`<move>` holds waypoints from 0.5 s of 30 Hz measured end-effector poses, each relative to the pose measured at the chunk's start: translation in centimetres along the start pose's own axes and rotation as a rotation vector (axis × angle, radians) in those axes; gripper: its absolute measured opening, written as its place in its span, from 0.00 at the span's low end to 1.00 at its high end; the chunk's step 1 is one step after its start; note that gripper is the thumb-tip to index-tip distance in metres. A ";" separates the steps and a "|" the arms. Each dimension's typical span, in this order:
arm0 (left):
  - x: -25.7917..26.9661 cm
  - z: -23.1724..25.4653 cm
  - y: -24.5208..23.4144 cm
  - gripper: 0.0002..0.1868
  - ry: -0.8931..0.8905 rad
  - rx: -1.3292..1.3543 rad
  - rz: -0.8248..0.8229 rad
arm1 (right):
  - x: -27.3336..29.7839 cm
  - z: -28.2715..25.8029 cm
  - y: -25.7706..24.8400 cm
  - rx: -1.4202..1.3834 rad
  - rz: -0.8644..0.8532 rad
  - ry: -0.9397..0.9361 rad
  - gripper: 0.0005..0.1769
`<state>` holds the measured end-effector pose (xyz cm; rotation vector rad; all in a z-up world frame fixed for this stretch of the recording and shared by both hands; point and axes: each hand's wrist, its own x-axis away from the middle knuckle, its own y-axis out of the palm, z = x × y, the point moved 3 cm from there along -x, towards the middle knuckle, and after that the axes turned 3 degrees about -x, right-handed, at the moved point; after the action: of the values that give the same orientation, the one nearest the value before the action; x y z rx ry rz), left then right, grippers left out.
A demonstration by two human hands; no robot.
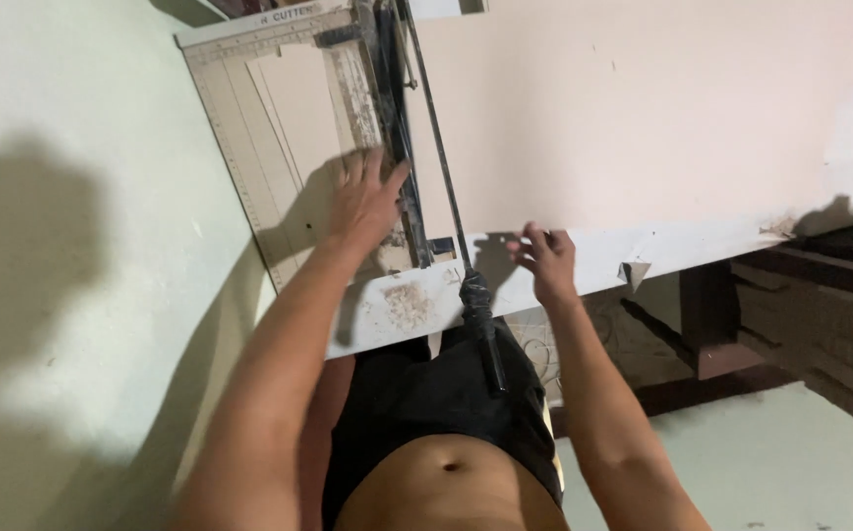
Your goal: The person uses a manual paper cutter to slice a large sheet of cardboard. They align the cardboard against the guide, pull down the cutting lever to make a cut, and then remove the cut piece. This process is repeated multiple times throughout the video.
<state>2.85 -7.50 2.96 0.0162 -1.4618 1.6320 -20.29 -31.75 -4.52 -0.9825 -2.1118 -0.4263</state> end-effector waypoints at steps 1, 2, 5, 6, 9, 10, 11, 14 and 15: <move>-0.4 1.2 -1.2 0.32 -0.086 0.129 0.014 | -0.1 0.0 1.2 0.049 -0.002 -0.054 0.13; -0.8 2.2 -1.6 0.32 -0.085 0.133 0.010 | -0.6 -0.2 1.4 0.053 0.002 -0.050 0.13; -2.3 3.9 -1.7 0.47 -0.202 -0.006 -0.069 | -1.8 -0.6 2.1 0.118 -0.073 -0.092 0.13; -3.1 3.8 -0.8 0.54 -0.233 -0.015 -0.101 | -2.1 -0.6 2.2 0.122 -0.058 -0.089 0.14; -4.0 3.9 0.6 0.63 -0.281 -0.009 -0.137 | -2.2 -1.0 1.9 0.257 -0.042 -0.027 0.19; -4.1 4.0 0.7 0.63 -0.299 0.008 -0.132 | -2.1 -1.2 1.7 0.386 -0.045 0.025 0.24; -4.6 3.7 1.7 0.63 -0.295 0.009 -0.138 | -0.2 -3.7 3.0 0.387 -0.040 0.030 0.24; -5.7 3.1 3.3 0.73 -0.288 -0.118 -0.158 | 7.6 -10.4 7.3 1.066 -0.226 0.047 0.31; -5.7 3.1 3.2 0.74 -0.297 -0.103 -0.161 | 11.6 -12.5 8.8 1.110 -0.263 -0.087 0.19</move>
<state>2.55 -12.95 -1.72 0.3227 -1.7201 1.4663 -12.31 -27.21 12.37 -0.0706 -2.0770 0.6451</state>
